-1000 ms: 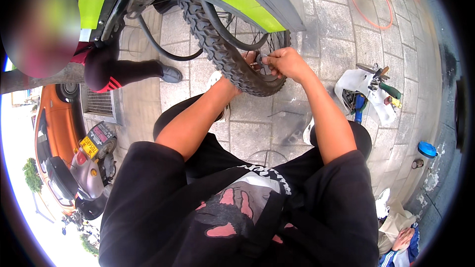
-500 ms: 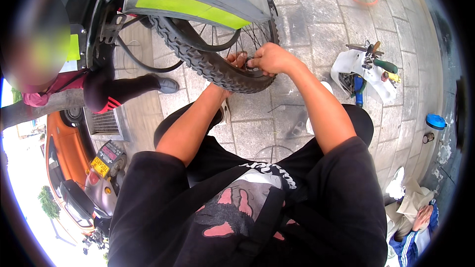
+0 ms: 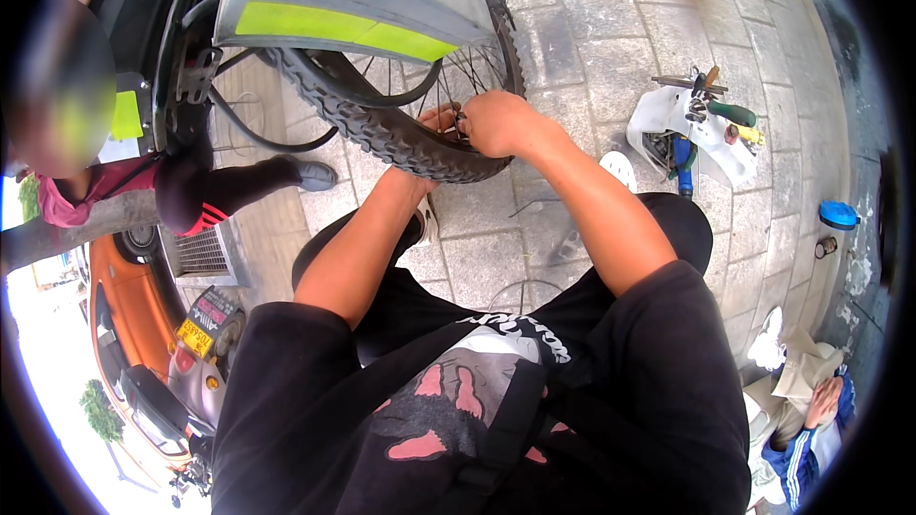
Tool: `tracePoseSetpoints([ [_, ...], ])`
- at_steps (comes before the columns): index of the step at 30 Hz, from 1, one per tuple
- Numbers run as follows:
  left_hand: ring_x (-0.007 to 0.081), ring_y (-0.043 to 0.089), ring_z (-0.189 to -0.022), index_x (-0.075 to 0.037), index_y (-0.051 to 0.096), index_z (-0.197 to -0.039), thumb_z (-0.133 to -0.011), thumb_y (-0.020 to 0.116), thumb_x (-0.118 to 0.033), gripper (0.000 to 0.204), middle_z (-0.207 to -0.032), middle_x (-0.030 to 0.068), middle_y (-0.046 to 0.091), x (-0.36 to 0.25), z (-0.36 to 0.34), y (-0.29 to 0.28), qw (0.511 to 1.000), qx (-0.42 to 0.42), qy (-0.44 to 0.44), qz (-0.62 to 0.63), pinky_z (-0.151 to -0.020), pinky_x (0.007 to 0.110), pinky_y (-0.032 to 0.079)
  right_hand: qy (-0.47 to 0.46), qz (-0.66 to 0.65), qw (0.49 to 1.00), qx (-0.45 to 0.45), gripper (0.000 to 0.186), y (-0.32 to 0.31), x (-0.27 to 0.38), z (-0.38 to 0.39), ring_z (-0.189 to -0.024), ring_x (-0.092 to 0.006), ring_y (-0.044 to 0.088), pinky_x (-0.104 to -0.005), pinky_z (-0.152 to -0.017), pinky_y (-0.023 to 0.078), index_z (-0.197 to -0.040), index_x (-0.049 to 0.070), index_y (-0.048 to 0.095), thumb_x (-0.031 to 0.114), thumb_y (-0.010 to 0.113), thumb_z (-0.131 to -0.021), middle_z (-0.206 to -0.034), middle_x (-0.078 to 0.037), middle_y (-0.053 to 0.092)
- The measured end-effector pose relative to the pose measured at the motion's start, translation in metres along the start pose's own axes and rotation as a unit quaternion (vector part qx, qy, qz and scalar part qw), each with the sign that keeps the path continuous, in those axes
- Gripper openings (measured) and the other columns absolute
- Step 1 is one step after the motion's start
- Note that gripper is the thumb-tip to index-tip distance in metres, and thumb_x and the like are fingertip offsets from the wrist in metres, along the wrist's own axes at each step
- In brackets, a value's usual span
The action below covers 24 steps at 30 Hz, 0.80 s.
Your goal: The person works on the rear wheel of a bicycle, using a tool to tighten the spokes. Another person holds the bicycle steady while the recorder adjusts the wheel components.
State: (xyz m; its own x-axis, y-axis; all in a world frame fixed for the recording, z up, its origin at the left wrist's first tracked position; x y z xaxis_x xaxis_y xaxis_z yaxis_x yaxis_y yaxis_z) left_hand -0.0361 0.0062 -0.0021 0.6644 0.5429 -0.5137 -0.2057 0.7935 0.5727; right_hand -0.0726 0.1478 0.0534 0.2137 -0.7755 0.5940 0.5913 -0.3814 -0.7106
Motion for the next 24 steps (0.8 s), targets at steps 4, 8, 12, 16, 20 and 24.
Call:
tracePoseSetpoints([
  [4, 0.014, 0.067, -0.081, -0.006, 0.064, -0.114, -0.102, 0.061, -0.016, 0.016, -0.097, 0.0021, 0.069, -0.001, -0.012, -0.008, 0.999, 0.024, 0.016, -0.042, -0.073, 0.027, 0.059, 0.046, -0.097, 0.992, 0.065, 0.034, 0.007, -0.026, -0.011, -0.102, -0.0398, 0.069, -0.0465, -0.088, 0.054, -0.102, 0.0, 0.075, 0.03, 0.058, -0.097, -0.105, -0.024, 0.072],
  [8, 0.0093, 0.068, -0.082, -0.005, 0.064, -0.112, -0.099, 0.065, -0.011, 0.014, -0.096, 0.0003, 0.069, -0.003, -0.006, 0.005, 0.996, 0.075, 0.014, -0.039, -0.068, 0.026, 0.058, 0.058, -0.055, 0.995, 0.064, 0.039, 0.014, -0.028, -0.012, -0.095, -0.0382, 0.07, -0.0455, -0.082, 0.054, -0.106, -0.001, 0.074, 0.034, 0.06, -0.097, -0.098, -0.023, 0.073],
  [12, 0.0081, 0.068, -0.083, -0.006, 0.065, -0.111, -0.098, 0.068, -0.01, 0.014, -0.095, -0.0013, 0.07, -0.005, -0.004, 0.006, 0.998, 0.02, 0.019, -0.048, -0.066, 0.025, 0.056, 0.046, -0.096, 0.994, 0.004, 0.034, 0.012, -0.028, -0.011, -0.076, -0.0275, 0.071, -0.0399, -0.065, 0.053, -0.105, -0.002, 0.074, 0.029, 0.065, -0.096, -0.085, -0.018, 0.073],
  [16, 0.0088, 0.068, -0.079, -0.007, 0.066, -0.109, -0.096, 0.071, -0.013, 0.015, -0.093, -0.0016, 0.071, -0.003, -0.012, -0.012, 0.997, 0.017, 0.036, -0.064, -0.065, 0.025, 0.056, 0.153, -0.403, 0.902, 0.033, 0.028, 0.022, -0.033, 0.002, -0.063, -0.0171, 0.063, -0.0335, -0.054, 0.047, -0.111, -0.003, 0.072, 0.019, 0.071, -0.093, -0.084, -0.011, 0.07],
  [20, 0.0089, 0.065, -0.074, -0.008, 0.067, -0.105, -0.094, 0.075, -0.016, 0.016, -0.09, -0.0015, 0.07, -0.008, -0.014, -0.011, 0.987, -0.042, 0.049, -0.15, -0.063, 0.026, 0.055, 0.19, -0.526, 0.829, 0.009, 0.03, 0.044, -0.049, 0.003, -0.055, -0.0135, 0.052, -0.0319, -0.046, 0.04, -0.114, -0.002, 0.069, 0.016, 0.074, -0.091, -0.081, -0.007, 0.067],
  [24, 0.0107, 0.064, -0.072, -0.006, 0.066, -0.106, -0.093, 0.076, -0.018, 0.02, -0.088, 0.0012, 0.07, -0.009, -0.016, -0.021, 0.985, -0.064, 0.034, -0.157, -0.062, 0.028, 0.055, 0.231, -0.599, 0.767, 0.003, 0.022, 0.058, -0.061, 0.001, -0.051, -0.0094, 0.047, -0.0268, -0.041, 0.032, -0.107, 0.001, 0.071, 0.016, 0.076, -0.091, -0.072, -0.003, 0.062],
])
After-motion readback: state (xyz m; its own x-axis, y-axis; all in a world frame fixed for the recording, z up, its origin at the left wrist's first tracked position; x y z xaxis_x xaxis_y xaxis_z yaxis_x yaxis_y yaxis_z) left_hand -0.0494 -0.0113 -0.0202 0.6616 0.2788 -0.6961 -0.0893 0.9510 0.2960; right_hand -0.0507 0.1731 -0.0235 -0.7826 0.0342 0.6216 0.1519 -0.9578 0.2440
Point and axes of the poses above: each hand's wrist, its own z-axis away from the middle knuckle, its own y-axis out of the palm, x = y × z, the point moved 5 cm from there along -z, towards the middle knuckle
